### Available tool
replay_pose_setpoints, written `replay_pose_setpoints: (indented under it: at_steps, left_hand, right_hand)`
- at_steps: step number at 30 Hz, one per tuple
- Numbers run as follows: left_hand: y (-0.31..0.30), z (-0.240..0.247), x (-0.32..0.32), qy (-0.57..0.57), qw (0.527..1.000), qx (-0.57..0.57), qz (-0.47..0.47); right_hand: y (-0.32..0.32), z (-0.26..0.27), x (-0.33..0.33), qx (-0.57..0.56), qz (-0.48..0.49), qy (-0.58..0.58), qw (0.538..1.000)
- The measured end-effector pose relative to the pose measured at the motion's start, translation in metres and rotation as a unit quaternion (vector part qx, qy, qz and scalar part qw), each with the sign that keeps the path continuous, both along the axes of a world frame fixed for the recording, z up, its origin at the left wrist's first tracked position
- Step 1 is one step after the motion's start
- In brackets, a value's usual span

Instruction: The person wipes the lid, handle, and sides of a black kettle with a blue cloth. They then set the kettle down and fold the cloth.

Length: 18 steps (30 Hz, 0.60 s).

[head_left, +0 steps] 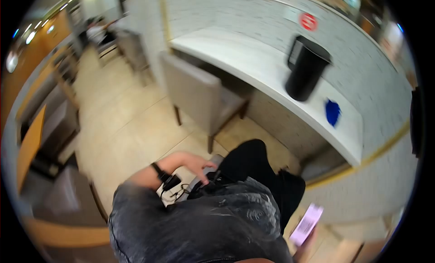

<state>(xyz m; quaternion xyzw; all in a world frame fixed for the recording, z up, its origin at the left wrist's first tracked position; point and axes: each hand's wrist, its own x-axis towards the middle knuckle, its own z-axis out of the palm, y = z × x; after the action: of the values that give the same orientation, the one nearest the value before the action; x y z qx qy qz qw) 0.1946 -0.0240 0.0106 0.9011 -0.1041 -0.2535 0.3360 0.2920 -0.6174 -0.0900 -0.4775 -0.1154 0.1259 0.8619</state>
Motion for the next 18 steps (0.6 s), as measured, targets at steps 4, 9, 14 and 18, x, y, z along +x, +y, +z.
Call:
replay_pose_setpoints:
  at_steps: [4,9,14,18]
  left_hand:
    - [0.002,-0.044,-0.015,-0.003,0.999,0.026,0.033]
    - [0.013,-0.044,0.007,0.042,0.996,0.021,0.07]
    - [-0.017,-0.071,0.049,0.185,0.983,0.007,-0.002]
    - [-0.05,-0.085,0.076,0.208,0.974,0.074,-0.052]
  right_hand:
    - [-0.016,-0.03,-0.085,-0.22,-0.107,0.126,0.961]
    - [0.02,-0.037,-0.122,-0.358,-0.106,0.146,0.916]
    - [0.037,-0.043,-0.133,-0.418,-0.084,0.131,0.895]
    - [0.04,-0.046,-0.138,-0.441,-0.079,0.127,0.885]
